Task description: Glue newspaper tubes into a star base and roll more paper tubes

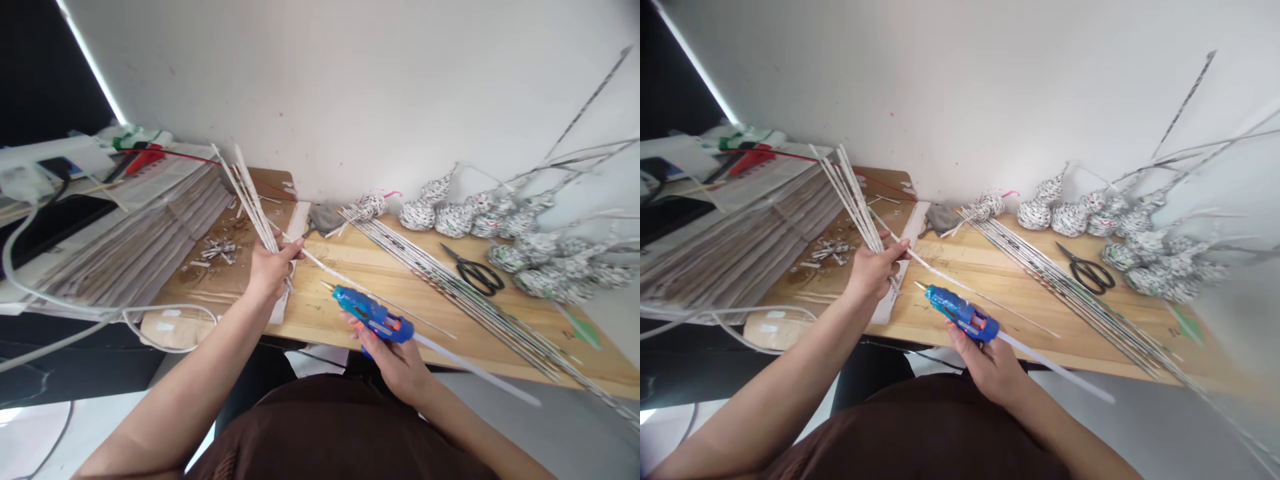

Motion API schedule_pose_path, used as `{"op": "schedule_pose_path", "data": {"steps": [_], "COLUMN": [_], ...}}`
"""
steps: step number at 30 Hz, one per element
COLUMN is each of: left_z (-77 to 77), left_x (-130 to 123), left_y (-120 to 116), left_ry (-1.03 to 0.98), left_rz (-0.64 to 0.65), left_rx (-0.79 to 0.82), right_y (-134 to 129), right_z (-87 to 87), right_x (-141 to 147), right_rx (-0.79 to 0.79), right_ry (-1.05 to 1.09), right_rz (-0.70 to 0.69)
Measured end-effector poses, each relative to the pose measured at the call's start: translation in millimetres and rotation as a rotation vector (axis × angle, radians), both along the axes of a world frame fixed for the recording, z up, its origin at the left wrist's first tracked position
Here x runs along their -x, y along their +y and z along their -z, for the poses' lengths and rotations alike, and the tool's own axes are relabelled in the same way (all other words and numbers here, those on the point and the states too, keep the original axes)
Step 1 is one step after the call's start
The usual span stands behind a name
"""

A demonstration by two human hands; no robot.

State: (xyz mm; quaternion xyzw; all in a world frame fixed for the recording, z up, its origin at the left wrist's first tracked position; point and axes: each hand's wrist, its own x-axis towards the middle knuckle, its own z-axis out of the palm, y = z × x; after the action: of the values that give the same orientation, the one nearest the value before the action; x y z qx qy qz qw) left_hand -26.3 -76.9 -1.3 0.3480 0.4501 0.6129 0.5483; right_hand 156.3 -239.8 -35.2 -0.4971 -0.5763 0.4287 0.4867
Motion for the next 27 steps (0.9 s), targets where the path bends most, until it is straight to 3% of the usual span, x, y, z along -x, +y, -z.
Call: {"op": "schedule_pose_path", "data": {"steps": [3,8,12,19,22,27], "left_z": [-3.2,-7.9,-5.2,1.9,1.6,3.1], "left_x": [-1,1,-1,-5,-9,-16], "left_y": [-4,-8,-9,-11,-15,-25], "left_ry": [-0.054,-0.091,-0.042,0.3,0.39,0.315], "left_rz": [0.026,0.049,0.001,-0.128,-0.078,0.146], "left_rx": [0.032,0.088,0.046,-0.197,-0.263,-0.276], "right_y": [2,4,1,-5,-4,0], "right_z": [-0.3,-2.1,-7.8,-15.9,-22.2,-30.2], "right_x": [3,1,0,2,0,-5], "right_rx": [0.042,-0.022,-0.055,-0.157,-0.22,-0.202], "right_ry": [0.065,0.183,0.117,0.01,-0.067,-0.15], "right_rz": [-0.037,0.086,0.059,0.014,-0.002,-0.006]}}
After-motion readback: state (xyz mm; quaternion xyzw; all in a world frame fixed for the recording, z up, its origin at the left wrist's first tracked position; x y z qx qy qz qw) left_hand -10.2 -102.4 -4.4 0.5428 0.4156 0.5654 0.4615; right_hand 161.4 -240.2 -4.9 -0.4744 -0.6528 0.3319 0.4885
